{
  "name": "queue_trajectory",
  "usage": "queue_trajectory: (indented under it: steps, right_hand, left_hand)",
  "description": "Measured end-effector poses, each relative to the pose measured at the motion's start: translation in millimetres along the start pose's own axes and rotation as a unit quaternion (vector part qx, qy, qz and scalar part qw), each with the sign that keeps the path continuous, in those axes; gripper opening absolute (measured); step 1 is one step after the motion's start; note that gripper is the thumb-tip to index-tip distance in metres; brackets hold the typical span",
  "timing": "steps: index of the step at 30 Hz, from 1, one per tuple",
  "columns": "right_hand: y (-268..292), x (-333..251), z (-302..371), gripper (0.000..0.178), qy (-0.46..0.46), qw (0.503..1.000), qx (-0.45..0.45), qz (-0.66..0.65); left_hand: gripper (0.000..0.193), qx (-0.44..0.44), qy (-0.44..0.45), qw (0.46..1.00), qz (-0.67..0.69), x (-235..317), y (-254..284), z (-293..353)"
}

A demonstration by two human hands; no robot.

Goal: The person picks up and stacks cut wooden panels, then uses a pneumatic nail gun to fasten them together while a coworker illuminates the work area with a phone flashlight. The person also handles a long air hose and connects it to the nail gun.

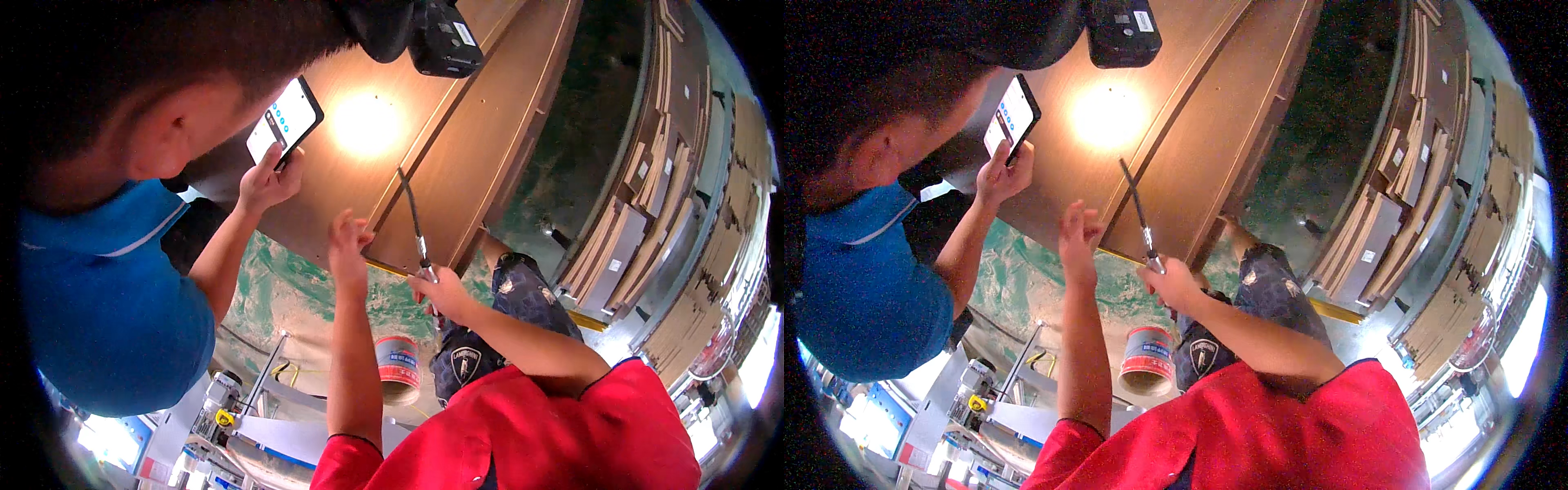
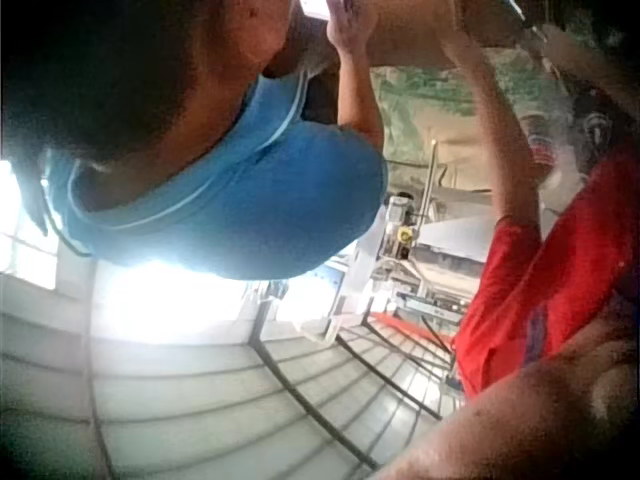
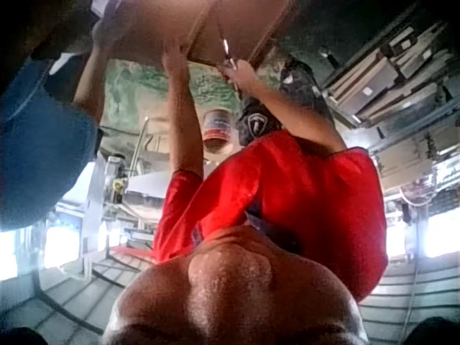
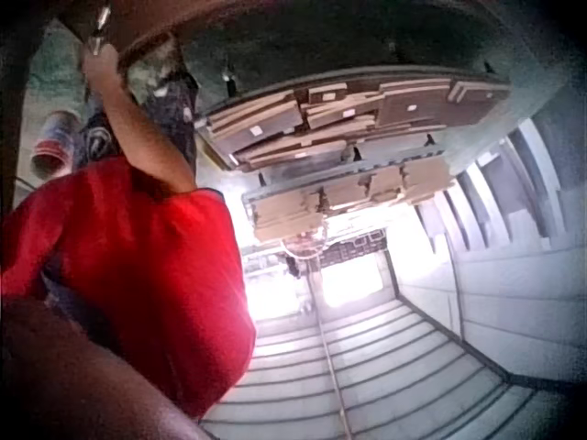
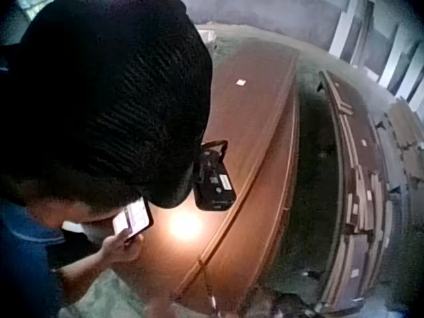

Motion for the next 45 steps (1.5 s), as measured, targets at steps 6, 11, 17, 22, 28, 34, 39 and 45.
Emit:
queue_trajectory:
  steps: [6, 11, 17, 22, 28, 34, 39, 45]
  right_hand:
    - [-4.7, 7.9, 12.6, 0.031, -0.001, 0.999, -0.029, 0.035]
    - [1.6, 12.0, 7.3, 0.031, 0.012, 0.997, -0.051, 0.063]
    - [4.9, -4.7, 10.6, 0.025, 0.032, 0.994, -0.060, 0.080]
    - [3.3, -2.0, 6.2, 0.024, 0.025, 0.995, -0.088, 0.034]
    - [10.4, -1.2, 6.7, 0.027, 0.008, 0.997, -0.075, -0.003]
    - [42.8, -8.8, -10.2, 0.028, 0.003, 0.998, 0.005, -0.065]
    - [62.7, -3.5, -28.5, 0.029, -0.005, 0.996, 0.032, -0.081]
    - [62.7, 4.8, -34.3, 0.028, -0.026, 0.995, 0.039, -0.093]
  left_hand:
    - [0.022, -0.083, -0.013, 0.995, 0.049, 37.4, -76.7, -19.9]
    - [0.015, -0.067, -0.012, 0.998, -0.001, 35.7, -82.7, -25.0]
    - [0.016, -0.038, 0.020, 0.993, 0.107, 29.4, -76.1, -31.2]
    - [0.017, -0.040, -0.001, 0.988, 0.147, 36.6, -76.4, -32.6]
    - [0.013, -0.035, 0.026, 0.987, 0.155, 29.2, -74.2, -31.4]
    - [0.041, 0.342, -0.052, 0.928, -0.140, -86.2, 177.8, -51.3]
    - [0.064, 0.240, 0.167, 0.956, 0.008, -126.1, 212.0, -48.5]
    - [0.088, 0.158, 0.207, 0.959, 0.109, -127.7, 181.3, -55.0]
Point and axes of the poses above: each hand's wrist, its own z-axis away from the middle knuckle, its own y-axis out of the back of the hand, x = y × z, the point moved 7 cm from there along -z, towards the middle knuckle, and after that the axes turned 11 degrees about z, right-handed, at the moved point
